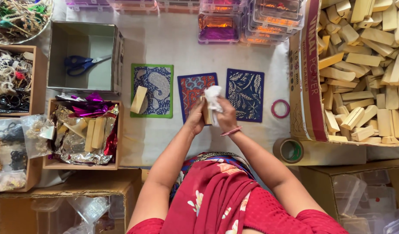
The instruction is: The person wraps small wooden blocks in shiny foil paper, folds the edges, and places them into clear plastic containers. They also wipe the wooden blocks with a white cloth before wrapping them.
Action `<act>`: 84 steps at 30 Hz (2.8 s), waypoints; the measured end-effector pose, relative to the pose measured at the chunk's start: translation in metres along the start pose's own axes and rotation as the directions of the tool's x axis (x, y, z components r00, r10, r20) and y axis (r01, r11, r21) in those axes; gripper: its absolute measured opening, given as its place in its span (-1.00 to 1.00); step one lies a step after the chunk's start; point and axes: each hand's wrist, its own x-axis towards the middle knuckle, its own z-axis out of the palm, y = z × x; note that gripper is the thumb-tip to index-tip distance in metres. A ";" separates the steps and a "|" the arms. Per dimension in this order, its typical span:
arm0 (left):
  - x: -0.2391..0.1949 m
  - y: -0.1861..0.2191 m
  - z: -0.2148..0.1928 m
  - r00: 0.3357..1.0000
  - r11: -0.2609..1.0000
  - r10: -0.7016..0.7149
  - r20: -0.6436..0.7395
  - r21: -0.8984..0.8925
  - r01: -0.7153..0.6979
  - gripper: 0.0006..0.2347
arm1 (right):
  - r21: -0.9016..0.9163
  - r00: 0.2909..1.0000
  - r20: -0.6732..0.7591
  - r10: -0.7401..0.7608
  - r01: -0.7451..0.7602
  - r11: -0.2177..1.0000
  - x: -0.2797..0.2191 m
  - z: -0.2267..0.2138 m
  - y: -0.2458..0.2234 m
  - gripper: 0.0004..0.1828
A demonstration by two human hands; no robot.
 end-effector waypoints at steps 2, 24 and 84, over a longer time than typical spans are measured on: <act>0.012 -0.003 -0.010 0.999 0.999 -0.023 0.040 -0.043 0.025 -0.60 | -0.184 0.973 0.088 -0.213 0.226 0.957 0.000 0.002 -0.015 -0.53; -0.033 0.029 0.016 0.843 0.333 0.406 0.351 0.803 -0.495 -0.44 | 0.179 0.850 0.288 0.440 -0.500 0.848 0.059 0.015 0.066 -0.59; -0.033 0.025 0.053 0.989 0.973 0.035 0.145 0.222 -0.067 -0.55 | 0.500 0.895 -0.224 0.385 -0.234 0.834 0.045 0.029 -0.017 -0.62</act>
